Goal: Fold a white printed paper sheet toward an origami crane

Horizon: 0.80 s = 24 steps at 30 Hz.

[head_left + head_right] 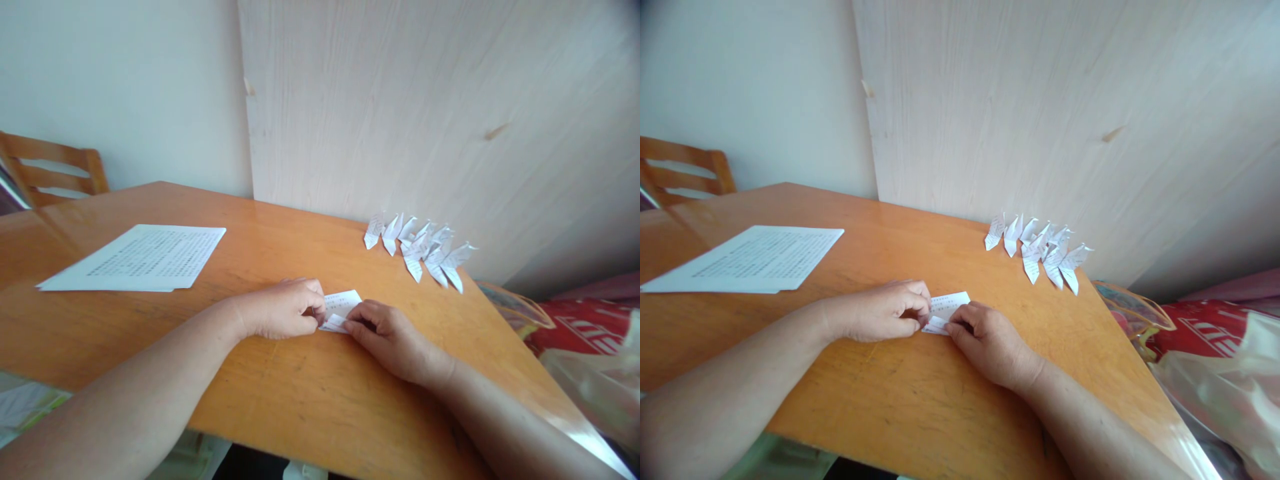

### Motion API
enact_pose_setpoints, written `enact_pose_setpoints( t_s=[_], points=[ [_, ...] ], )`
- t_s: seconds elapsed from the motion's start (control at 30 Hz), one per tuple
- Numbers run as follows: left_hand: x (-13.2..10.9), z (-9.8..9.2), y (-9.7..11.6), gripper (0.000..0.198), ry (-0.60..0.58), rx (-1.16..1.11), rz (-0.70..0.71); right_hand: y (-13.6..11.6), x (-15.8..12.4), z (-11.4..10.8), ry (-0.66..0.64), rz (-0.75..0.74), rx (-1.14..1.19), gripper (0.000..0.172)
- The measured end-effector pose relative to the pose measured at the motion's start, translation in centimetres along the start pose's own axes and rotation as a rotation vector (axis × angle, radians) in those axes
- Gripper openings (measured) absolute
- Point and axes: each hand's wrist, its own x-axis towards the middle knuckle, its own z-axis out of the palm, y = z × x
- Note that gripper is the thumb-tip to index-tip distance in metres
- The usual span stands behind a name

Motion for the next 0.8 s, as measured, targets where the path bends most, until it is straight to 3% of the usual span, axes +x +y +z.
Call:
enact_pose_setpoints(
  t_s=[0.23,0.53,0.67,0.8],
  points=[
    [0.1,0.2,0.1,0.018,0.015,-0.011,-0.018,0.3,0.5,0.4,0.040,0.123,0.051,0.011],
    [0.8,1.1,0.7,0.037,0.100,0.038,-0.132,0.6,0.9,0.5,0.044,0.177,0.081,0.011],
    [0.9,1.5,0.4,0.035,0.119,0.036,-0.116,1.0,0.9,-0.7,0.040,0.215,0.215,0.012],
    [0.9,1.6,0.2,0.038,0.126,0.030,-0.102,1.7,0.6,-2.6,0.042,0.367,0.418,0.010]
  ],
)
